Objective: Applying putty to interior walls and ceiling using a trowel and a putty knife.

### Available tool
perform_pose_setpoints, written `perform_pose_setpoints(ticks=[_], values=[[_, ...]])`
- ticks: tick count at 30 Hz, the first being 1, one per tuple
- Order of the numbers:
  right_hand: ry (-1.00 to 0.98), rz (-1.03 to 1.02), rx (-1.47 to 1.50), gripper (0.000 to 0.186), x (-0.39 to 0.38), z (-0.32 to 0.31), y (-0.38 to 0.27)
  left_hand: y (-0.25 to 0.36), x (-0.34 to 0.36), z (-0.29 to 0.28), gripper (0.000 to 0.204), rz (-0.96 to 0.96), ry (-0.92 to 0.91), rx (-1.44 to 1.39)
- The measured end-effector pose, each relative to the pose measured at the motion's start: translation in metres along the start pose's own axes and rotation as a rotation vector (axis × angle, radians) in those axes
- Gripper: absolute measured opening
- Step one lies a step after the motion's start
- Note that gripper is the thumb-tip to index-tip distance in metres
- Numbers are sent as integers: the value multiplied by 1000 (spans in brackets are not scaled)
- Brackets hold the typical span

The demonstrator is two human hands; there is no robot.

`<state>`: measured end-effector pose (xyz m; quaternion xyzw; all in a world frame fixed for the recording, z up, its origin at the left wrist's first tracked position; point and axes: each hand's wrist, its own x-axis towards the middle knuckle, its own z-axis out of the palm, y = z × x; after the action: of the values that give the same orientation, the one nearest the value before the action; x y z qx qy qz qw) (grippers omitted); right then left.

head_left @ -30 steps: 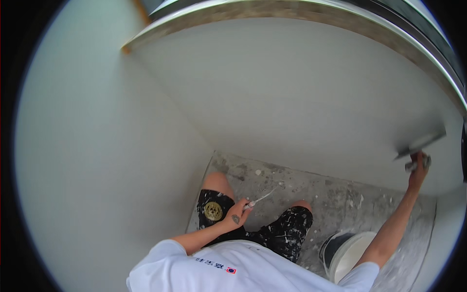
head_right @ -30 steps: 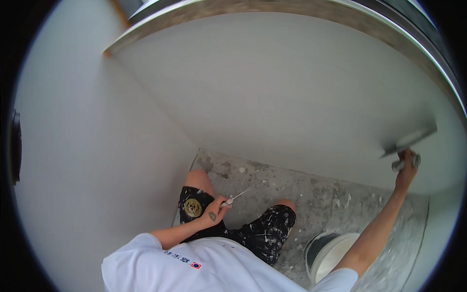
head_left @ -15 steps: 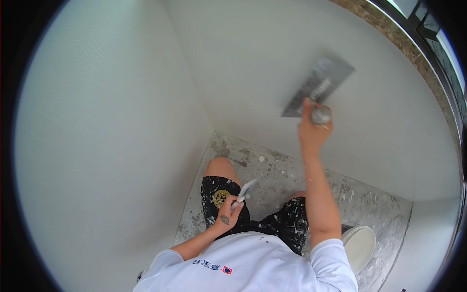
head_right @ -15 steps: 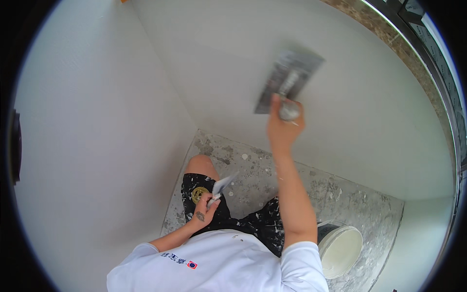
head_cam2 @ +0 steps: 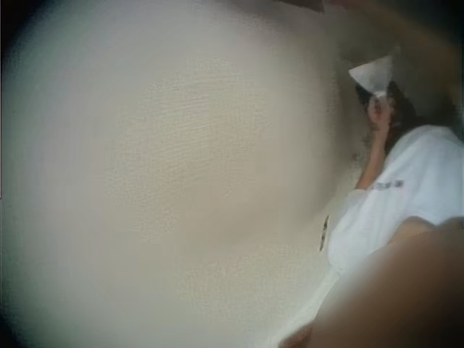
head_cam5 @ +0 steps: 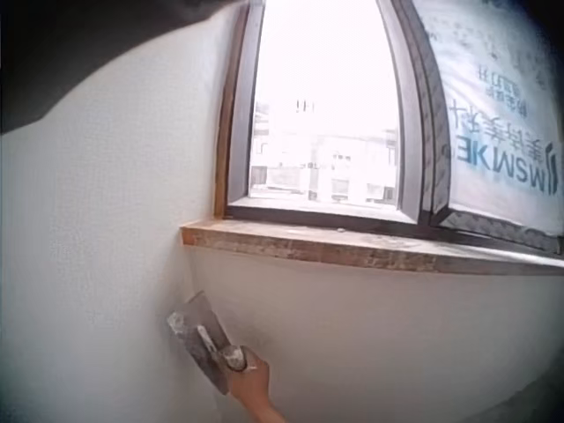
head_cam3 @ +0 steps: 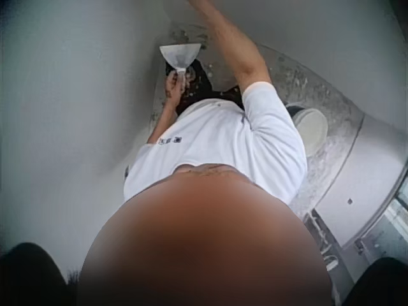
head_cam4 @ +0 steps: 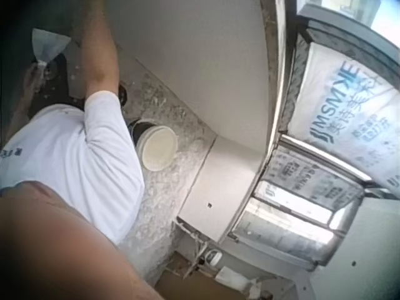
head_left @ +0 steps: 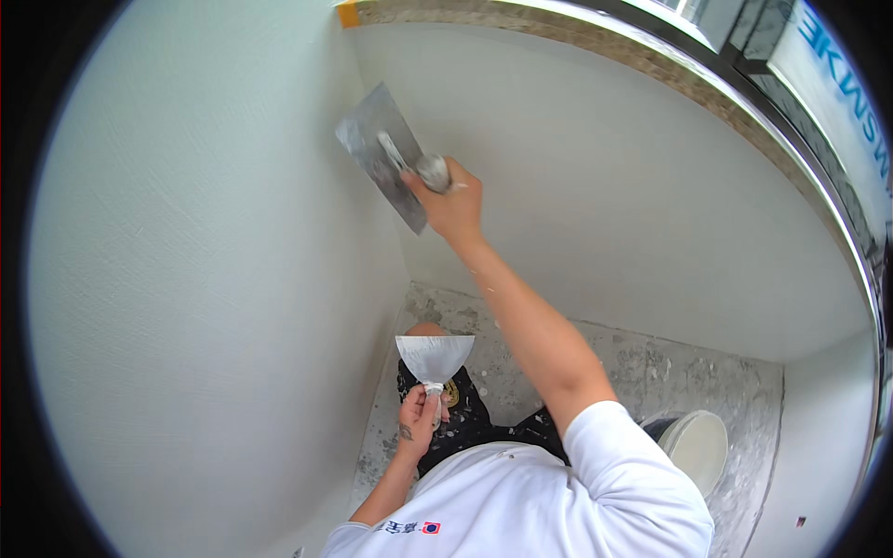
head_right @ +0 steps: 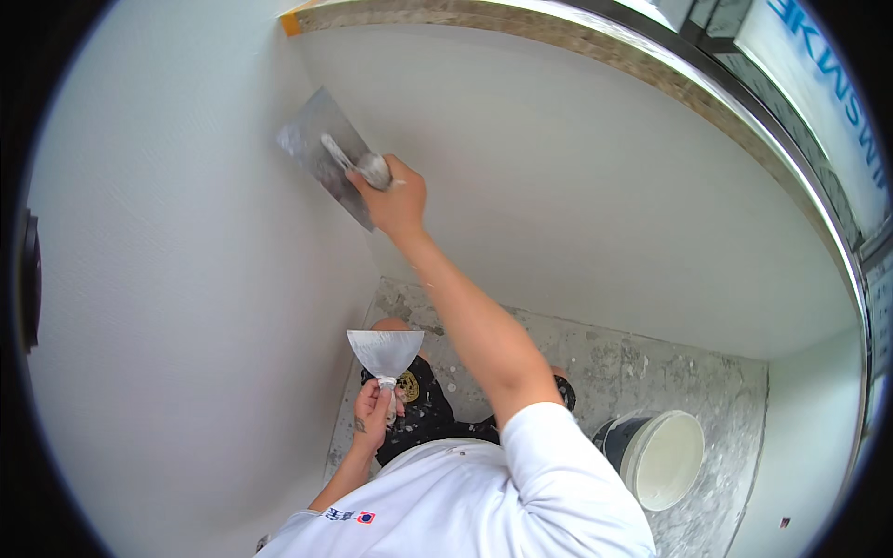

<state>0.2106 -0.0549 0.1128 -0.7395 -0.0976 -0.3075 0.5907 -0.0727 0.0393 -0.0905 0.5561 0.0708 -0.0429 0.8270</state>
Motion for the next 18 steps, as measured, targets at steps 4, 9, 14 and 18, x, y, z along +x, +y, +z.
perform_pose_setpoints(ticks=[4,9,14,18], values=[[-183,89,307,20,-19,-142,6,36,33,3,17,-45,-247,-38],[67,221,834,52,-86,-286,32,59,77,34,31,-249,-697,-91],[111,332,690,35,-128,-331,6,50,108,108,28,-395,-1057,95],[-207,256,281,24,-140,-370,13,62,104,149,27,-454,-1153,84]])
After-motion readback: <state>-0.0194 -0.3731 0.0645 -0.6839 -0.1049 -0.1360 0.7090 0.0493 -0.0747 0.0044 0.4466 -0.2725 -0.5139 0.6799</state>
